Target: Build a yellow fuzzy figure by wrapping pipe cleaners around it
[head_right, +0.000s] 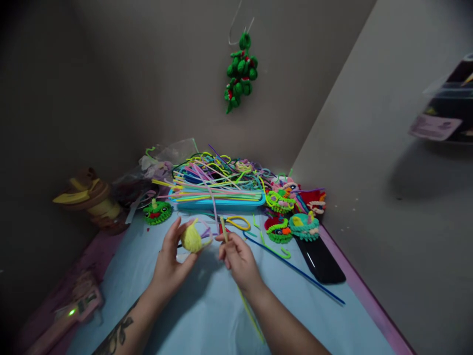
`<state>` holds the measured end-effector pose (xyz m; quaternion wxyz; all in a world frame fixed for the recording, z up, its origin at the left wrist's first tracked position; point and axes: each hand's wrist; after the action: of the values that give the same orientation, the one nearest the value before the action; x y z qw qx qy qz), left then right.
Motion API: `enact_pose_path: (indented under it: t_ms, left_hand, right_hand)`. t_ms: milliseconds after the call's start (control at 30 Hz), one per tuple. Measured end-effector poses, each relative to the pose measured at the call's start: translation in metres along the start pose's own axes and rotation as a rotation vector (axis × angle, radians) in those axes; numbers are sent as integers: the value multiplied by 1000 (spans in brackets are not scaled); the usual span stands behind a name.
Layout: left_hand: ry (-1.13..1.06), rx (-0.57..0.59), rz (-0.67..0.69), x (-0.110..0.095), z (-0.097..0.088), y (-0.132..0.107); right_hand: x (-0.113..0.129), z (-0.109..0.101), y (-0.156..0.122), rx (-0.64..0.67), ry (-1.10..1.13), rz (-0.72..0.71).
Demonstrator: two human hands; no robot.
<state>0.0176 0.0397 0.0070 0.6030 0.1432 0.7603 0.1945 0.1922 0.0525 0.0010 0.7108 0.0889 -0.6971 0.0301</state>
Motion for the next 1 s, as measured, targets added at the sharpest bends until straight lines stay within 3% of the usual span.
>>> enact_pose_path:
  t_ms: [100, 267, 367, 433, 500, 600, 667, 767, 833, 1000]
  left_hand:
    - [44, 22, 44, 3, -1, -1]
    - [-100, 23, -23, 4, -1, 1]
    - [-338, -116, -185, -4, -1, 9]
    - [-562, -236, -353, -16, -3, 21]
    - [-797, -281, -552, -31, -6, 39]
    - [-1019, -223, -698, -55, -14, 76]
    - [-1060, -209, -622, -70, -18, 100]
    - [-1087, -91, -472, -84, -19, 125]
    - [-1097, -49, -447, -83, -14, 131]
    - [-1049, 6, -538, -61, 0, 132]
  right_hand:
    - [18, -19, 5, -166, -62, -94]
    - [82, -54, 8, -434, -211, -470]
    - [119, -61, 12, -404, -363, -607]
    - [137, -60, 19, -361, -487, -667]
    - [148, -56, 27, -337, -569, -713]
    - [156, -46, 38, -298, -552, -738]
    - [156, -39, 44, -263, -497, -728]
    - [150, -27, 53, -209, -450, -688]
    - [142, -20, 61, -155, -455, -646]
    - [124, -9, 84, -90, -452, -410]
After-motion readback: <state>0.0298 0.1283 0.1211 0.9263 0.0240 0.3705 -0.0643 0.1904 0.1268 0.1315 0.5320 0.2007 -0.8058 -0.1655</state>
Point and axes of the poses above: each hand's wrist, its own y-axis towards the middle knuckle, its own z-axis out of the palm, x = y × z, and after that the axes turned 8 degrees about -y, right-handed
